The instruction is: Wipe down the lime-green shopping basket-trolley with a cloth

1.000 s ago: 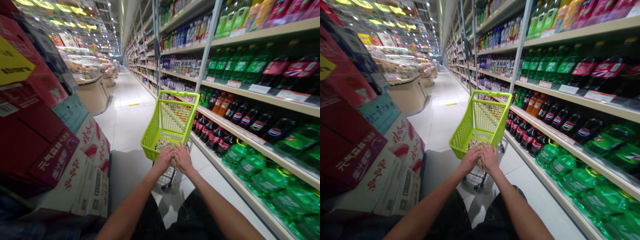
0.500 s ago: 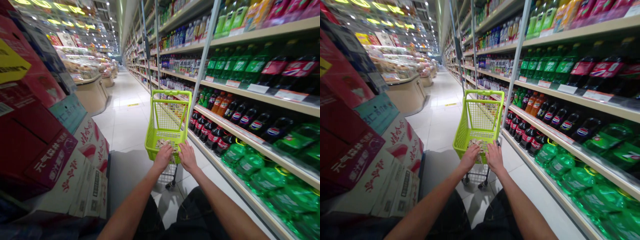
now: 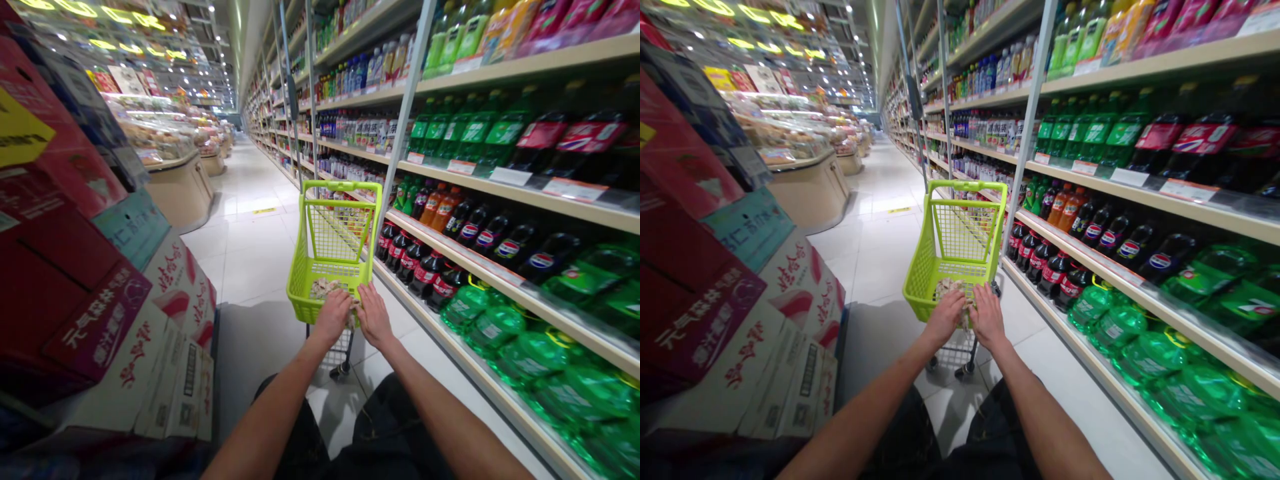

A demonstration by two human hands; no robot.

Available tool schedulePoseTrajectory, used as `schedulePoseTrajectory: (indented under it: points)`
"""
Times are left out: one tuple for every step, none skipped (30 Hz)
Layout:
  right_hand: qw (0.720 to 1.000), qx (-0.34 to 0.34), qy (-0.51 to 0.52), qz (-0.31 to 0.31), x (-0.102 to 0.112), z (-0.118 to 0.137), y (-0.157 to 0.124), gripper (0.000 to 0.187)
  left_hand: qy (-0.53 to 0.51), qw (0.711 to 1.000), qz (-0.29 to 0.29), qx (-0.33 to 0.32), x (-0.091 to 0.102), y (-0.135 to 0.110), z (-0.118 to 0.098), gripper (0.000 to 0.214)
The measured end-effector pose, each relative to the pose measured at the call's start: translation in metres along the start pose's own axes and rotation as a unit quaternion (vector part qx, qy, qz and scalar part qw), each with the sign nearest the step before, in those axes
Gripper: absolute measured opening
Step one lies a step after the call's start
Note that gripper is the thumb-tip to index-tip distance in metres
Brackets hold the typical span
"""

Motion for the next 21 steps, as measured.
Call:
schedulePoseTrajectory:
  points:
    - [1.0, -0.003, -0.001, 0.001, 0.001, -0.003, 0.0, 0.045, -0.001, 1.0, 0.007, -0.006, 0.003, -0.002, 0.004, 0.024]
    - [1.0, -0.004, 0.001, 0.001, 0.002, -0.005, -0.001, 0.045, 0.004, 1.0, 0.006, 0.0, 0.009, -0.006, 0.013, 0.025]
    - [1.0, -0.003, 0.005, 0.0, 0.002, -0.007, -0.001, 0.046, 0.013, 1.0, 0.0, 0.013, 0.016, -0.01, 0.024, 0.026]
    - [1.0, -0.001, 0.012, -0.003, 0.002, -0.008, -0.002, 0.046, 0.026, 0.999, -0.012, 0.034, 0.024, -0.015, 0.035, 0.027]
    - [1.0, 0.001, 0.02, -0.007, 0.001, -0.008, -0.002, 0.046, 0.039, 0.997, -0.025, 0.055, 0.031, -0.018, 0.045, 0.028]
    - [0.999, 0.003, 0.029, -0.015, 0.001, -0.008, -0.002, 0.047, 0.048, 0.996, -0.037, 0.073, 0.034, -0.02, 0.05, 0.028]
    - [0.999, 0.003, 0.038, -0.023, 0.001, -0.007, -0.002, 0.048, 0.05, 0.995, -0.042, 0.079, 0.034, -0.019, 0.049, 0.028]
    - [0.998, 0.003, 0.046, -0.031, 0.001, -0.006, -0.002, 0.048, 0.044, 0.996, -0.038, 0.073, 0.029, -0.016, 0.042, 0.027]
    - [0.998, 0.002, 0.052, -0.037, 0.001, -0.005, -0.002, 0.048, 0.034, 0.997, -0.027, 0.059, 0.021, -0.011, 0.031, 0.026]
    - [0.998, 0.001, 0.057, -0.04, 0.001, -0.004, -0.002, 0.048, 0.02, 0.999, -0.01, 0.038, 0.011, -0.005, 0.018, 0.025]
    - [0.998, 0.003, 0.058, -0.04, 0.001, -0.004, -0.003, 0.048, 0.009, 1.0, 0.008, 0.017, 0.0, 0.001, 0.004, 0.024]
    - [0.998, 0.006, 0.056, -0.036, 0.002, -0.004, -0.003, 0.047, 0.003, 1.0, 0.021, 0.003, -0.008, 0.007, -0.006, 0.023]
    - [0.998, 0.009, 0.05, -0.03, 0.003, -0.004, -0.003, 0.046, 0.0, 0.999, 0.033, -0.008, -0.013, 0.011, -0.013, 0.023]
    - [0.999, 0.011, 0.041, -0.023, 0.003, -0.005, -0.003, 0.046, 0.0, 0.999, 0.041, -0.017, -0.014, 0.012, -0.015, 0.023]
    - [0.999, 0.012, 0.029, -0.017, 0.004, -0.006, -0.003, 0.045, 0.001, 0.999, 0.045, -0.021, -0.012, 0.011, -0.012, 0.022]
    - [1.0, 0.012, 0.015, -0.011, 0.005, -0.007, -0.003, 0.044, 0.004, 0.999, 0.043, -0.021, -0.006, 0.008, -0.004, 0.023]
    - [1.0, 0.009, 0.0, -0.006, 0.006, -0.008, -0.003, 0.044, 0.009, 0.999, 0.036, -0.016, 0.003, 0.003, 0.006, 0.023]
    - [1.0, 0.006, -0.016, -0.004, 0.006, -0.007, -0.003, 0.043, 0.017, 1.0, 0.023, -0.002, 0.012, -0.003, 0.02, 0.024]
    - [1.0, 0.003, -0.03, -0.005, 0.007, -0.006, -0.004, 0.043, 0.03, 0.999, 0.007, 0.019, 0.022, -0.009, 0.033, 0.025]
    - [0.999, 0.002, -0.041, -0.006, 0.008, -0.003, -0.005, 0.042, 0.043, 0.998, -0.006, 0.038, 0.03, -0.014, 0.042, 0.025]
    - [0.999, 0.004, -0.05, -0.008, 0.008, 0.001, -0.007, 0.042, 0.055, 0.997, -0.017, 0.055, 0.034, -0.018, 0.048, 0.025]
Point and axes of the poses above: each hand's wrist, its own y-axis towards the middle knuckle, its own x-axis out of the back of the hand, z = x × y, the point moved 6 cm from there along y, towards the middle knuckle, and after that the axes turned 4 degrees about -z, right-handed, at the moved point
